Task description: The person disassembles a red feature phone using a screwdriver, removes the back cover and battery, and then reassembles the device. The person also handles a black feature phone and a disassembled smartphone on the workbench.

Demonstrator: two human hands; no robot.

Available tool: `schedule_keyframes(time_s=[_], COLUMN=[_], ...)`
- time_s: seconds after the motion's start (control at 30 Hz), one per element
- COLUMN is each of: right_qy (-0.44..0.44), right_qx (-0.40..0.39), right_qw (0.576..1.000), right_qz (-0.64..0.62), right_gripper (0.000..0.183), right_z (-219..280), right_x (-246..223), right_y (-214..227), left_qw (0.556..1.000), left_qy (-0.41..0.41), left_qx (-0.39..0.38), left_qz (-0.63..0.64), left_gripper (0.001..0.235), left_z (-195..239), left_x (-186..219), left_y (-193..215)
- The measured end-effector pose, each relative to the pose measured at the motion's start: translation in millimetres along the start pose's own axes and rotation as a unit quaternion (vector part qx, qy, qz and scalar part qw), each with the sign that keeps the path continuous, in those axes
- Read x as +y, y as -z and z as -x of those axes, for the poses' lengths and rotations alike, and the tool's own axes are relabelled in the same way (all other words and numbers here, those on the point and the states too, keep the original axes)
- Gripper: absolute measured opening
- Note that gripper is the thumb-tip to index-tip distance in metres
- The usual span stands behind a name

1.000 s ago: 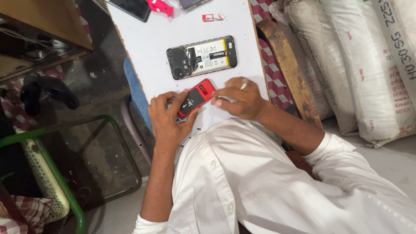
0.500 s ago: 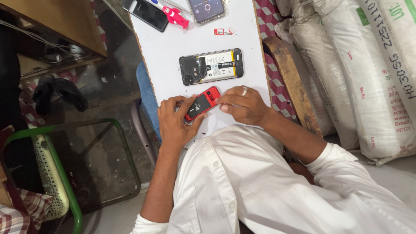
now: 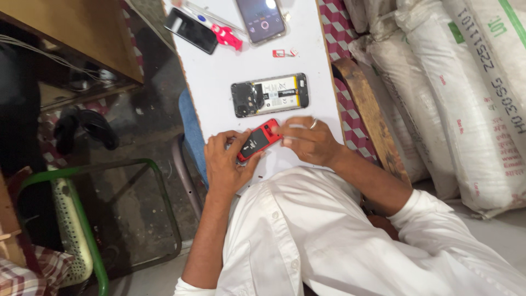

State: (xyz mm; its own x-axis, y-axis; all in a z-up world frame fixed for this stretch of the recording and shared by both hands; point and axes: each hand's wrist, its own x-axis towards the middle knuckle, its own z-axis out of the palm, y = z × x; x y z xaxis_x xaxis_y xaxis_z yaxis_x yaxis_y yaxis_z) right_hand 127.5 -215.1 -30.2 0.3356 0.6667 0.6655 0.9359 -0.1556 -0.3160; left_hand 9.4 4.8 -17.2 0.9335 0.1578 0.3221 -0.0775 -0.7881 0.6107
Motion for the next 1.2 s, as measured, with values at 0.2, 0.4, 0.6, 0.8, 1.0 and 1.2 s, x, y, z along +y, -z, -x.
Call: schedule_keyframes(time_s=[0.2,0.4,0.6,0.8,1.0,1.2], right_qy=[-0.043,-0.062,-0.027,-0.072,-0.045,-0.045], right_qx=[0.018,-0.006,0.012,0.016,0.016,0.05], right_qw=[0.999,0.998,0.999,0.997,0.999,0.997], right_qz=[0.025,-0.001,0.015,0.024,0.011,0.029], right_gripper=[0.023,0.009,0.012,0.015,0.011,0.024], right_z=[-0.5,0.2,-3.1,-6.1,-3.4,-1.9], right_x=[2.2,-4.7,-8.9,-13.8,-11.0,-9.6], right_y=[-2.2,-3.5,-1.7,-2.8,-6.8,-11.0], left_qw=[1.0,0.999,0.999,0.999,0.999,0.999], left_qy=[-0.005,-0.012,-0.008,-0.004,-0.007,-0.009], left_qx=[0.008,0.029,0.033,0.034,0.033,0.04], left_qz=[0.007,0.018,0.025,0.029,0.023,0.027], left_gripper=[0.059,0.057,0.056,0.056,0.057,0.058], left_z=[2.9,4.8,7.7,9.7,8.6,8.0], left_x=[-0.4,-0.1,2.9,4.0,3.5,5.3], left_y=[0.3,1.8,6.8,9.2,8.8,12.0])
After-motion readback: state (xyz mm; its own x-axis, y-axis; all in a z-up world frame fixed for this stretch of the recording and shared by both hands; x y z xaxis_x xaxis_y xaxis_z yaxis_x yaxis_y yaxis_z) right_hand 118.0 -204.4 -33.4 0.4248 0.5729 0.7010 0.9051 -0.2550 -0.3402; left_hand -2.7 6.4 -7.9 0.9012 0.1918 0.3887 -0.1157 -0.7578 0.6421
